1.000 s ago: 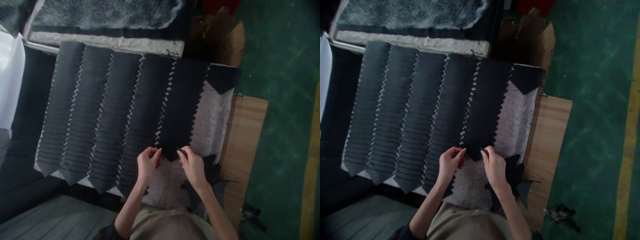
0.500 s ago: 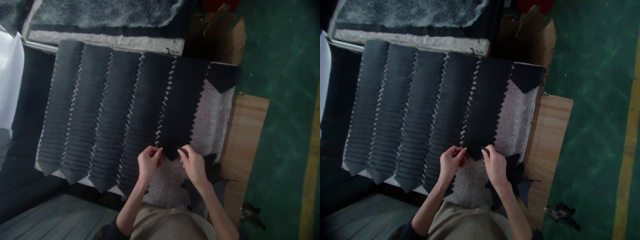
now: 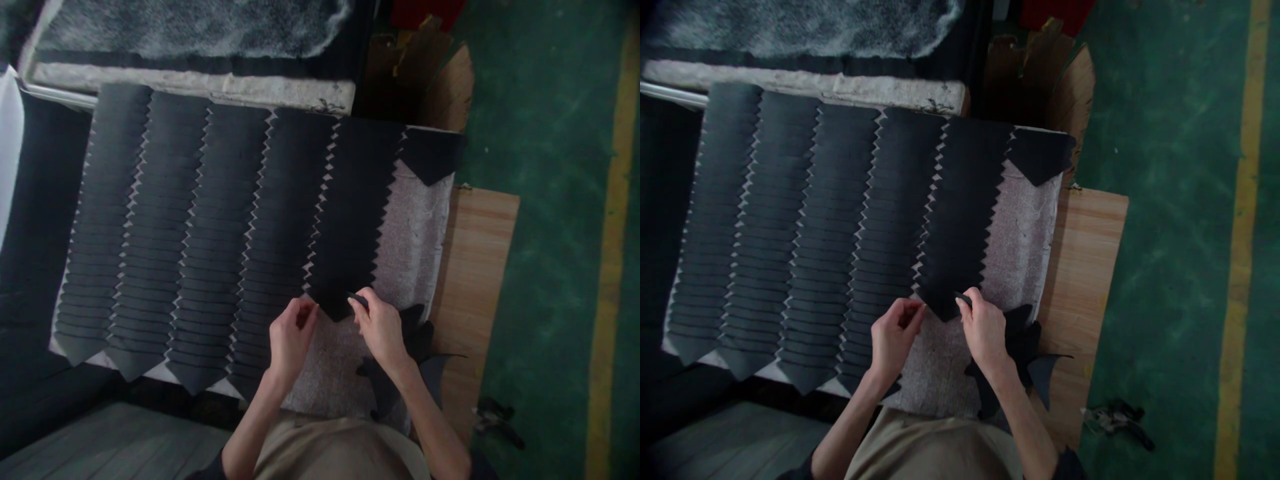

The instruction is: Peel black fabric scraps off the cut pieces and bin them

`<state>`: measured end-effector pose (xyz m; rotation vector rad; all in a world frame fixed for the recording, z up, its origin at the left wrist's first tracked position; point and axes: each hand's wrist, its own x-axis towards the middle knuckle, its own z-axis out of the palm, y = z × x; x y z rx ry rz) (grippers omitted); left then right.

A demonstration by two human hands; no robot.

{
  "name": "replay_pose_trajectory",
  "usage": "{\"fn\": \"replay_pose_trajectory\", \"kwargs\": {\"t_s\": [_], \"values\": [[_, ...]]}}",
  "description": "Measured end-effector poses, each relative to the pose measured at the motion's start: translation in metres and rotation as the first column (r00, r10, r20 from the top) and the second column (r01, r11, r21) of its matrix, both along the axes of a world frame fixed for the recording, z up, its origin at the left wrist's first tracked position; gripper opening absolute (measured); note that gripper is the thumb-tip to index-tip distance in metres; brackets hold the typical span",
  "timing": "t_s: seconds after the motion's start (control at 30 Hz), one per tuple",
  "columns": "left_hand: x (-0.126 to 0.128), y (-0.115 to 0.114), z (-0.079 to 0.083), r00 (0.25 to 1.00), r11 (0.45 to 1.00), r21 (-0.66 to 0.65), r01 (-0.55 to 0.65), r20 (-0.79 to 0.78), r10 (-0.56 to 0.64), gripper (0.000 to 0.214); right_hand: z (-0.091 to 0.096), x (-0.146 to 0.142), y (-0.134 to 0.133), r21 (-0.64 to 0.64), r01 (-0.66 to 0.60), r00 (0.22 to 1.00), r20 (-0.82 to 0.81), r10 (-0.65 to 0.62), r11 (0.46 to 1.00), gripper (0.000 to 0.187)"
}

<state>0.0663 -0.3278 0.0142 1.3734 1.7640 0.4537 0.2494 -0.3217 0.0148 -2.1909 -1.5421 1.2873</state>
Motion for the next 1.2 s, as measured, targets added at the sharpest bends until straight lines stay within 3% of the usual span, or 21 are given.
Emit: {"fn": "replay_pose_trajectory", "kwargs": {"t_s": [0.07,0.13,0.2,0.3,0.5,0.9,1.1,1.2], "values": [[-0.003,-0.004,-0.002,0.970,0.963,0.174,0.205,-0.168,-0.176,0.013,0.000,0.000,0.001,-0.003,-0.001,1.000,0.016,0.001,1.000,0.018],[-0.006,-0.008,-0.006,0.906,0.876,0.285,0.390,-0.286,-0.311,0.023,0.000,0.000,0.002,-0.003,-0.009,1.000,0.025,0.009,1.000,0.018],[-0.007,-0.012,-0.011,0.842,0.796,0.317,0.515,-0.361,-0.400,0.034,0.000,0.000,0.003,-0.008,-0.017,1.000,0.025,0.017,1.000,0.018],[-0.008,-0.016,-0.015,0.759,0.745,0.262,0.614,-0.455,-0.465,0.043,0.002,-0.001,0.004,-0.019,-0.028,0.999,0.030,0.029,0.999,0.018],[-0.007,-0.016,-0.013,0.716,0.714,0.253,0.652,-0.516,-0.470,0.046,0.009,0.001,0.003,-0.012,-0.035,0.985,0.167,0.037,0.999,0.021],[0.003,-0.012,-0.011,0.687,0.725,0.225,0.651,-0.579,-0.438,0.051,0.005,0.009,0.007,-0.052,-0.031,0.989,0.142,0.038,0.998,0.021],[0.012,-0.011,-0.007,0.621,0.717,0.162,0.678,-0.647,-0.442,0.057,0.006,0.007,0.009,-0.018,-0.065,0.948,0.312,0.067,0.998,0.020],[0.015,-0.012,-0.006,0.608,0.723,0.137,0.677,-0.658,-0.444,0.058,0.012,0.025,0.004,0.028,-0.036,0.930,0.367,0.024,0.999,0.017]]}}
